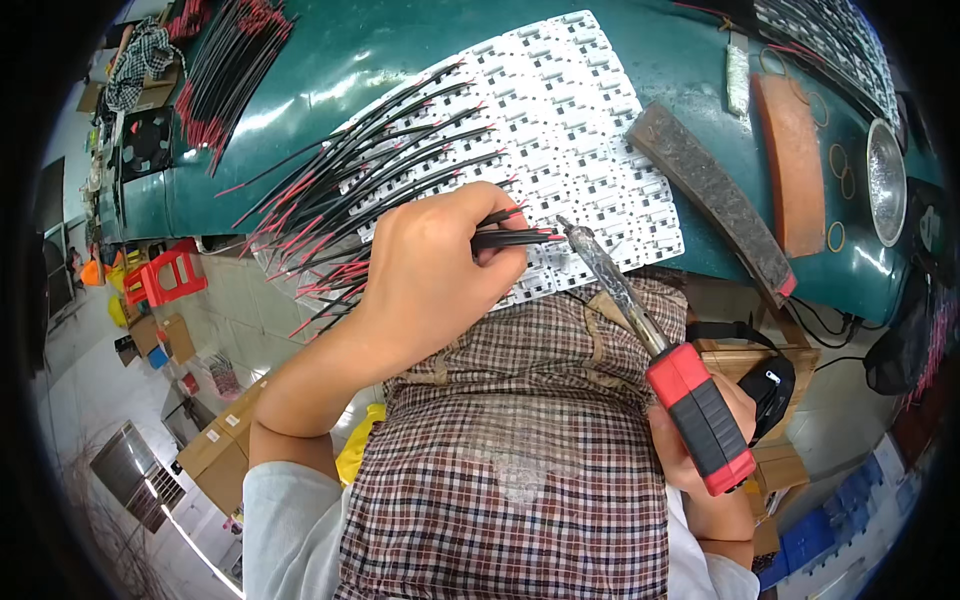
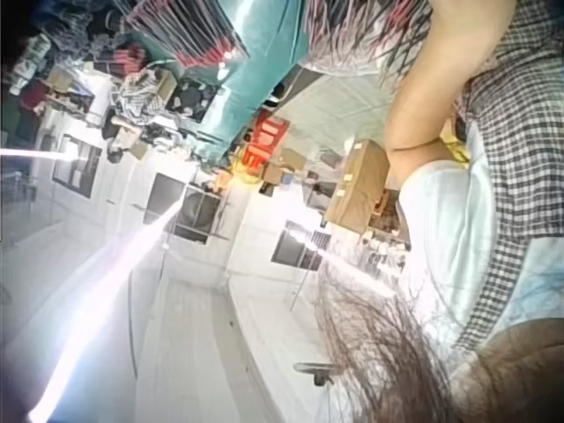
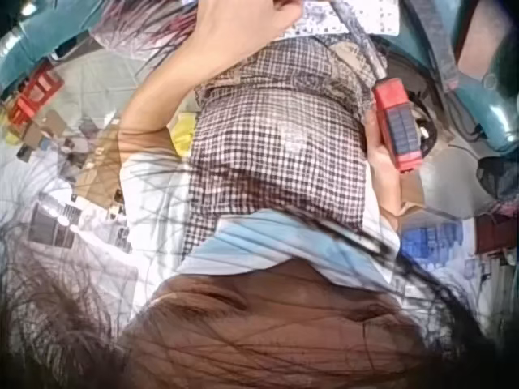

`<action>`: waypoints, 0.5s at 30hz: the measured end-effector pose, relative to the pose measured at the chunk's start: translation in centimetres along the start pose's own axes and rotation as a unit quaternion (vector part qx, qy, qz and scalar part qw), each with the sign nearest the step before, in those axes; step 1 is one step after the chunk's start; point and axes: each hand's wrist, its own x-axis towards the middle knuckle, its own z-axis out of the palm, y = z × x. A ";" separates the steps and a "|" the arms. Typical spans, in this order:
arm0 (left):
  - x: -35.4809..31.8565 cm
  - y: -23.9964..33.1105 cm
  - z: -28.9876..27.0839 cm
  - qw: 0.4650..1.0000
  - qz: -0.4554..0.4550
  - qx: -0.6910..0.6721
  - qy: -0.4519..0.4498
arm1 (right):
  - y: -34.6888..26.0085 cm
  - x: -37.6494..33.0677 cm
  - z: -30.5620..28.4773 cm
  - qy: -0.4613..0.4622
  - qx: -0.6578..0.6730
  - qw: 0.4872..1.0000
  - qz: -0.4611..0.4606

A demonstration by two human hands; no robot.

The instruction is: The person solders black and red wires onto a large panel of small circuit boards with a soldering iron at an industrial workstation.

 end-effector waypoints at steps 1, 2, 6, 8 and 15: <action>0.0 0.0 0.0 1.000 0.008 -0.012 0.010 | 0.4 -0.2 0.1 0.004 -0.004 1.000 -0.013; 0.1 -0.1 0.0 0.999 0.016 -0.024 0.020 | 0.5 -0.3 0.1 0.008 -0.009 1.000 -0.025; 0.6 0.1 -0.6 0.996 -0.028 -0.083 -0.018 | 0.7 -0.3 -0.5 0.001 -0.022 0.999 -0.025; 0.6 -0.2 -1.1 0.997 -0.028 -0.070 -0.037 | 0.6 -0.4 -0.3 0.009 -0.009 1.000 -0.019; 0.7 -0.1 -2.6 0.994 -0.025 -0.090 -0.059 | 0.6 -1.0 -0.4 0.012 -0.011 1.000 -0.001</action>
